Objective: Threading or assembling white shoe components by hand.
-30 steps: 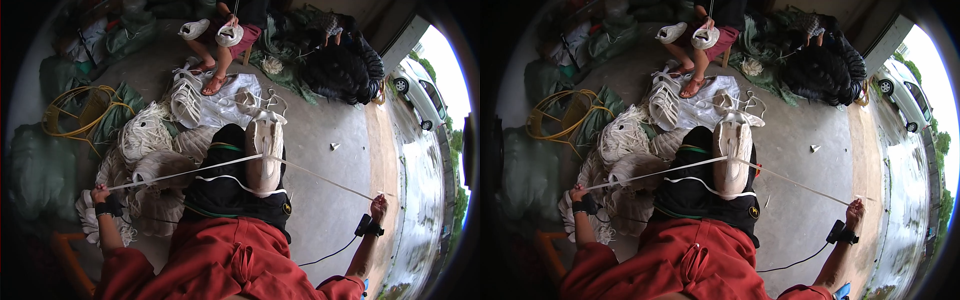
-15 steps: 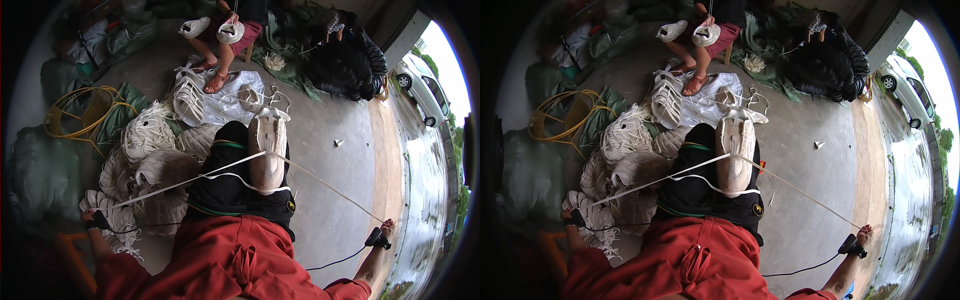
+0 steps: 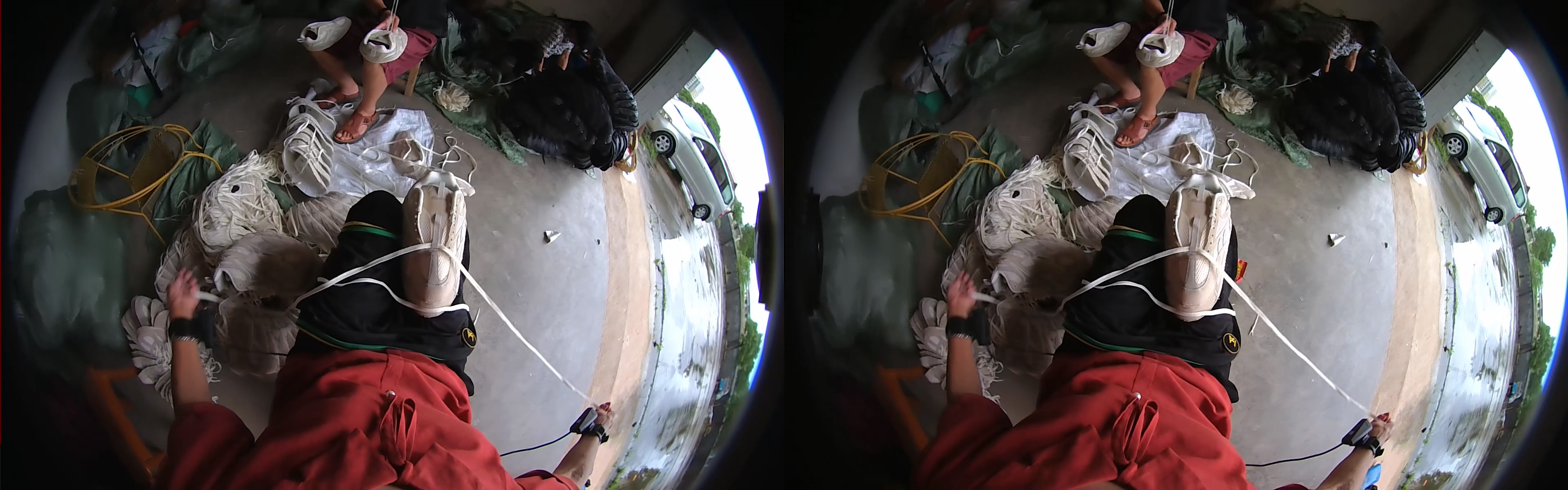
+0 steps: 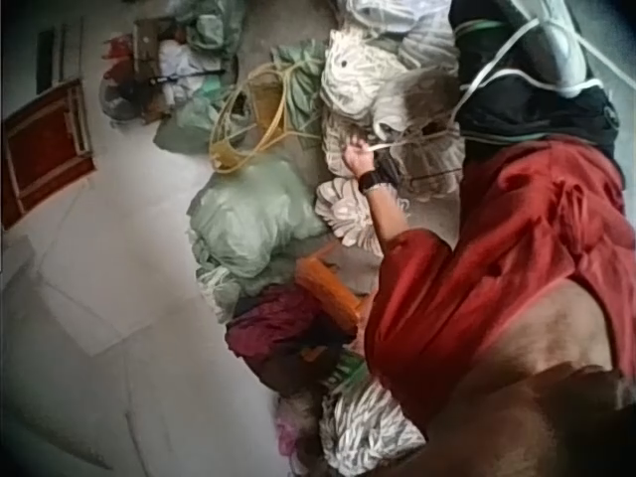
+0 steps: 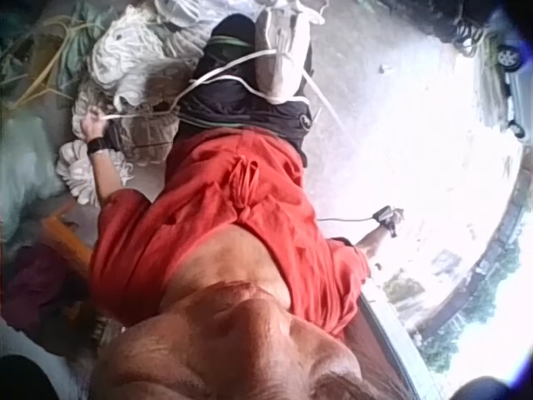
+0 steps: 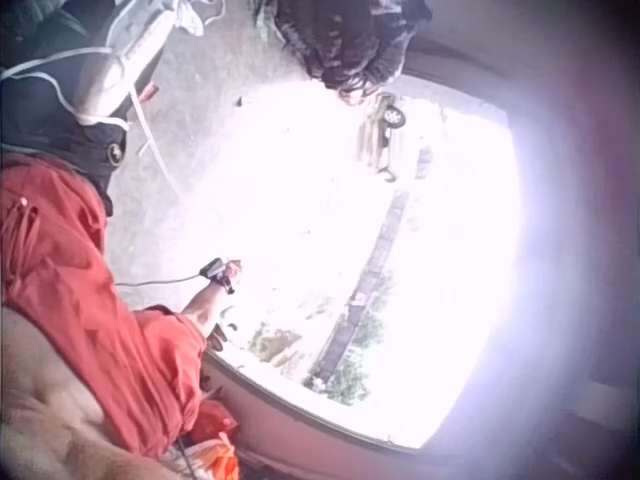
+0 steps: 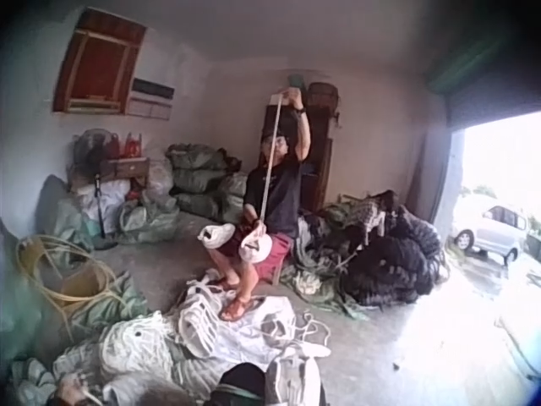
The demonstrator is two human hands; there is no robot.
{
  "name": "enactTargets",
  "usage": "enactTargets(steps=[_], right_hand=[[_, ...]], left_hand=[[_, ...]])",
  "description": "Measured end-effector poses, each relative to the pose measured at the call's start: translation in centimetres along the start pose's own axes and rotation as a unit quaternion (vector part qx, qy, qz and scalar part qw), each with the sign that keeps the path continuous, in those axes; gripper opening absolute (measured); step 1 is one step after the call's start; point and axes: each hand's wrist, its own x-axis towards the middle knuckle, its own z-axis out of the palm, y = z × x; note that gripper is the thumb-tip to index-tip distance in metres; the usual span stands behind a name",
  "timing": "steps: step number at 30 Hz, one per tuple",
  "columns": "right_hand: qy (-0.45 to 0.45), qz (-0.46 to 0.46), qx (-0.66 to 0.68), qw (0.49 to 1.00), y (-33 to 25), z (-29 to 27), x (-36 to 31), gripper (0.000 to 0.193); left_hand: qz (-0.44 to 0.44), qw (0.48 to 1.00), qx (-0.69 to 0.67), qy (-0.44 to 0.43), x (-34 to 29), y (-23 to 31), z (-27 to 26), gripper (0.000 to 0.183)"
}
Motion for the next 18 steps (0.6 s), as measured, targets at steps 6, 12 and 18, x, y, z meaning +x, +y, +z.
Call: enactTargets(steps=[6,12,18], right_hand=[[-0.02,0.112,-0.242,0.963,-2.4,-0.2,-9.8,0.019],[-0.037,0.224,-0.164,0.96,-6.4,6.6,-16.7,0.017],[-0.031,0.398,0.037,0.916,-2.9,4.8,-19.2,0.013]], left_hand=[[0.031,0.888,0.399,-0.224,-13.4,-13.5,39.9,0.016],[0.14,0.724,0.568,-0.366,-13.5,-25.8,42.7,0.019],[-0.052,0.773,0.549,-0.314,-16.9,-26.4,40.9,0.023]])
